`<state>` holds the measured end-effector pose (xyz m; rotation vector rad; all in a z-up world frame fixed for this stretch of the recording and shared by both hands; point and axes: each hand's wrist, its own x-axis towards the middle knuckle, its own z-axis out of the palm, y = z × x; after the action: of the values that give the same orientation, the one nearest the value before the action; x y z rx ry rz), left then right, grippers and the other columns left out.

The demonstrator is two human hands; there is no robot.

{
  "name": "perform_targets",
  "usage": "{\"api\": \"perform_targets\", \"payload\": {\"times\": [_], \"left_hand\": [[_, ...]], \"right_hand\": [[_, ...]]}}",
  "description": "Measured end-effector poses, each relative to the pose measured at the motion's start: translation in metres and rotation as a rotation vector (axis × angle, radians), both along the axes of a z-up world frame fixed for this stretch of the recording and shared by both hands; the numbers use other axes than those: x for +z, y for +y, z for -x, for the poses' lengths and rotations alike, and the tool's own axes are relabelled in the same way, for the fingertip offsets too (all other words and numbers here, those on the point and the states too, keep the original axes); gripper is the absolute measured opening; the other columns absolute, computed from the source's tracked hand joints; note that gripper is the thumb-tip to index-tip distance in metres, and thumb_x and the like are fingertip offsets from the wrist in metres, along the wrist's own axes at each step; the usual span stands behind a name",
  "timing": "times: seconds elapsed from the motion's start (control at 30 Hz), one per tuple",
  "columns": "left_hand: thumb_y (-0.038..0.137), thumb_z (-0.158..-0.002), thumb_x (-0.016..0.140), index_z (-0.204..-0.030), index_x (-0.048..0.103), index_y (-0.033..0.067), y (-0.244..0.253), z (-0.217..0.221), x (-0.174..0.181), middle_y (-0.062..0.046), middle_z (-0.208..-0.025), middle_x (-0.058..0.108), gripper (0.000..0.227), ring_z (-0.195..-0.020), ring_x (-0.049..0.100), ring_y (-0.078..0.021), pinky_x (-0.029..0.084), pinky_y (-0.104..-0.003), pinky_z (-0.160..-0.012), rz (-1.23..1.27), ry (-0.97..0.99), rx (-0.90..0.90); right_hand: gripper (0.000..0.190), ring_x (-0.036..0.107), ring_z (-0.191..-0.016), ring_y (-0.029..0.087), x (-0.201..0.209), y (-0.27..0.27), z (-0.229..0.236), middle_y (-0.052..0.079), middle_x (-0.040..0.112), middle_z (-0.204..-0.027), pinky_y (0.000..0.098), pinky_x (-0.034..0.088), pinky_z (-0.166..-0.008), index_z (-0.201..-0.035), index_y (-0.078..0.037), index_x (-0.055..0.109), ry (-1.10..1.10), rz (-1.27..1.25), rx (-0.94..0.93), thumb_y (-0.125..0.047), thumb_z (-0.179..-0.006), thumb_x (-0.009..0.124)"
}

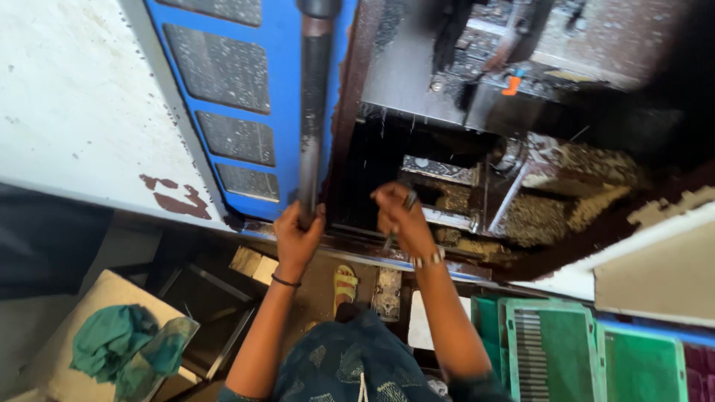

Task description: The person handles cylindrical metal rods, wiping them with a cloth and placing them into a machine. They also use a dial indicator to measure a rod and place it into a fixture. The person repeatedly picks up rods from a yellow bin, wipes them, and loads them into the machine.

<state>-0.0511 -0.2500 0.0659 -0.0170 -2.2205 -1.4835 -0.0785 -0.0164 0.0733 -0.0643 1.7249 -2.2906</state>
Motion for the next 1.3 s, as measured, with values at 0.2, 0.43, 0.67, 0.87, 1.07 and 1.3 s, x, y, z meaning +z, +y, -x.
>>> {"api": "perform_targets", "payload": {"times": [0.2, 0.43, 0.67, 0.87, 1.07, 1.3], "left_hand": [[0.011, -0.093, 0.075, -0.085, 0.065, -0.0001, -0.036, 0.005, 0.012, -0.003, -0.060, 0.050, 0.017, -0.058, 0.041, -0.0058, 0.040, -0.028, -0.053, -0.091, -0.096, 0.128], [0.010, -0.097, 0.074, -0.092, 0.067, -0.0025, -0.064, 0.016, 0.007, 0.001, -0.070, 0.056, 0.015, -0.067, 0.046, -0.0035, 0.043, -0.024, -0.061, -0.176, -0.085, 0.182], [0.008, -0.094, 0.070, -0.098, 0.068, -0.0032, -0.067, 0.020, 0.009, 0.005, -0.071, 0.060, 0.011, -0.068, 0.049, -0.0020, 0.045, -0.023, -0.062, -0.188, -0.060, 0.205], [0.006, -0.094, 0.072, -0.083, 0.063, -0.0016, -0.066, 0.016, 0.005, 0.001, -0.066, 0.051, 0.016, -0.063, 0.043, -0.0058, 0.040, -0.026, -0.058, -0.152, -0.105, 0.234], [0.007, -0.094, 0.073, -0.086, 0.064, -0.0011, -0.068, 0.017, 0.001, 0.000, -0.067, 0.053, 0.014, -0.065, 0.045, -0.0056, 0.042, -0.026, -0.060, -0.126, -0.087, 0.230], [0.006, -0.094, 0.072, -0.087, 0.065, -0.0013, -0.067, 0.018, 0.006, 0.000, -0.069, 0.057, 0.012, -0.066, 0.048, -0.0051, 0.044, -0.025, -0.061, -0.136, -0.082, 0.238]], "right_hand": [[0.036, 0.046, -0.049, 0.009, -0.114, -0.041, 0.160, -0.005, 0.051, -0.065, 0.0268, 0.042, -0.045, -0.105, -0.011, 0.065, -0.195, 0.076, -0.249, -0.046, -0.101, 0.062], [0.026, 0.067, -0.083, 0.017, -0.167, -0.070, 0.210, 0.000, 0.070, -0.099, 0.0352, 0.050, -0.066, -0.110, -0.015, 0.063, -0.260, 0.496, -0.391, -0.038, -0.098, 0.066], [0.043, 0.061, -0.116, 0.021, -0.166, -0.085, 0.210, 0.004, 0.067, -0.123, 0.0382, 0.049, -0.094, -0.124, -0.007, 0.065, -0.134, 0.655, -0.406, -0.041, -0.098, 0.063], [0.042, 0.062, -0.122, 0.028, -0.141, -0.052, 0.194, 0.009, 0.064, -0.130, 0.0462, 0.049, -0.101, -0.122, -0.011, 0.059, -0.178, 0.753, -0.516, -0.046, -0.100, 0.056], [0.059, 0.056, -0.091, 0.028, -0.106, -0.022, 0.179, 0.011, 0.060, -0.095, 0.0521, 0.047, -0.086, -0.102, -0.017, 0.057, -0.485, 0.732, -0.513, -0.071, -0.095, 0.034], [0.051, 0.038, -0.066, 0.019, -0.110, -0.037, 0.186, 0.000, 0.038, -0.070, 0.0409, 0.040, -0.068, -0.091, -0.015, 0.051, -0.305, 0.557, -0.309, -0.064, -0.101, 0.044]]}}
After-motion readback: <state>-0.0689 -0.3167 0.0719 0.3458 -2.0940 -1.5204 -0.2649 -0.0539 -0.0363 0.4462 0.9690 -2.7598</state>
